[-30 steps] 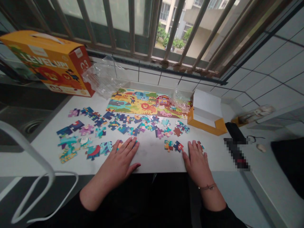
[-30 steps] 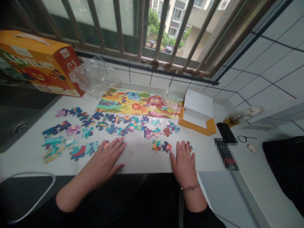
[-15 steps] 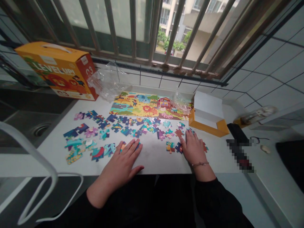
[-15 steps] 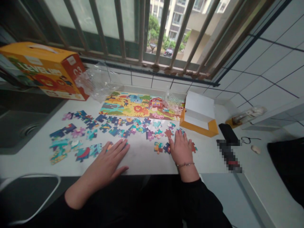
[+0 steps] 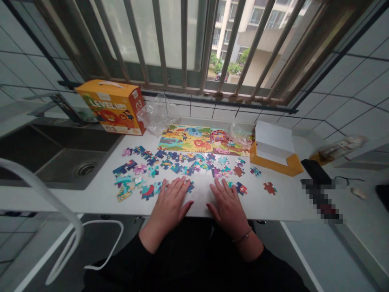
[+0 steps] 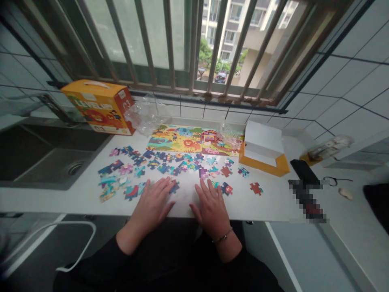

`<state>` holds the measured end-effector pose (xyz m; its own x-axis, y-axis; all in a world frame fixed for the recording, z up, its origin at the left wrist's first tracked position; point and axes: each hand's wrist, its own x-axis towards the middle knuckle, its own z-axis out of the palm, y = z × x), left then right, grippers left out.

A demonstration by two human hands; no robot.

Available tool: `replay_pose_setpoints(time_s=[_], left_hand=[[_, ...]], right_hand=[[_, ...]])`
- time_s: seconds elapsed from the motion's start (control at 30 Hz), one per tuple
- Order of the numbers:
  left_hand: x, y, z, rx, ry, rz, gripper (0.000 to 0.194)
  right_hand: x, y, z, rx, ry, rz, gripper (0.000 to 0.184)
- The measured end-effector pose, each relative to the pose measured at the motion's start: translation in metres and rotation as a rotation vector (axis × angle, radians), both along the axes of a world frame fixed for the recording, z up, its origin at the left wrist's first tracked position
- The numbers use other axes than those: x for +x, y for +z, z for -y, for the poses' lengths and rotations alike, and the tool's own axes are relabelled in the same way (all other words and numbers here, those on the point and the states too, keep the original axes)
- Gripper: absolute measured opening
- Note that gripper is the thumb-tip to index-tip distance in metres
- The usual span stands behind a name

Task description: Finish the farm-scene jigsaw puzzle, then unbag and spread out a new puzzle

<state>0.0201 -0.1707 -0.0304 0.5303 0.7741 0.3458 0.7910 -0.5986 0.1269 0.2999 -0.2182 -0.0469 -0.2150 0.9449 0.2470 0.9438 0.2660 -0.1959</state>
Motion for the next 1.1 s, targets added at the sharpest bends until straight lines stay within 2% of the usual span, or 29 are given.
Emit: replay_pose_setpoints(time_s=[0.13,0.2,0.27,0.37,0.47,0.53,0.7,0.9,1.1], left_hand=[[-0.019,-0.003,0.000,-0.089,0.304,-0.083,0.068],[-0.029,-0.004,0.000,-0.153,0.362,-0.147,0.071],[-0.036,-0.002,0.002,-0.188,0.353,-0.193,0.072],[-0.046,0.000,0.004,-0.139,0.364,-0.198,0.072],[-0.066,0.000,-0.001,-0.087,0.556,-0.153,0.075],[-0.083,-0.001,-0.007,-0.130,0.673,-0.132,0.078],[-0.107,-0.001,-0.021,-0.171,0.601,-0.142,0.084],[-0.103,0.003,-0.019,-0.130,0.609,-0.050,0.084],[-0.104,-0.002,-0.018,-0.090,0.609,0.000,0.082]], right_hand=[[-0.006,0.000,-0.001,-0.026,-0.038,0.033,0.067],[-0.005,0.002,-0.002,-0.064,-0.046,0.044,0.068],[-0.006,0.004,-0.003,-0.108,-0.057,0.054,0.067],[-0.007,0.006,-0.004,-0.145,-0.073,0.055,0.067],[-0.008,0.006,-0.004,-0.151,-0.078,0.054,0.068],[-0.008,0.005,-0.004,-0.154,-0.078,0.054,0.068],[-0.009,0.008,-0.003,-0.154,-0.080,0.040,0.067],[-0.014,0.018,-0.001,-0.185,-0.098,0.035,0.066],[-0.014,0.017,-0.002,-0.186,-0.095,0.029,0.066]])
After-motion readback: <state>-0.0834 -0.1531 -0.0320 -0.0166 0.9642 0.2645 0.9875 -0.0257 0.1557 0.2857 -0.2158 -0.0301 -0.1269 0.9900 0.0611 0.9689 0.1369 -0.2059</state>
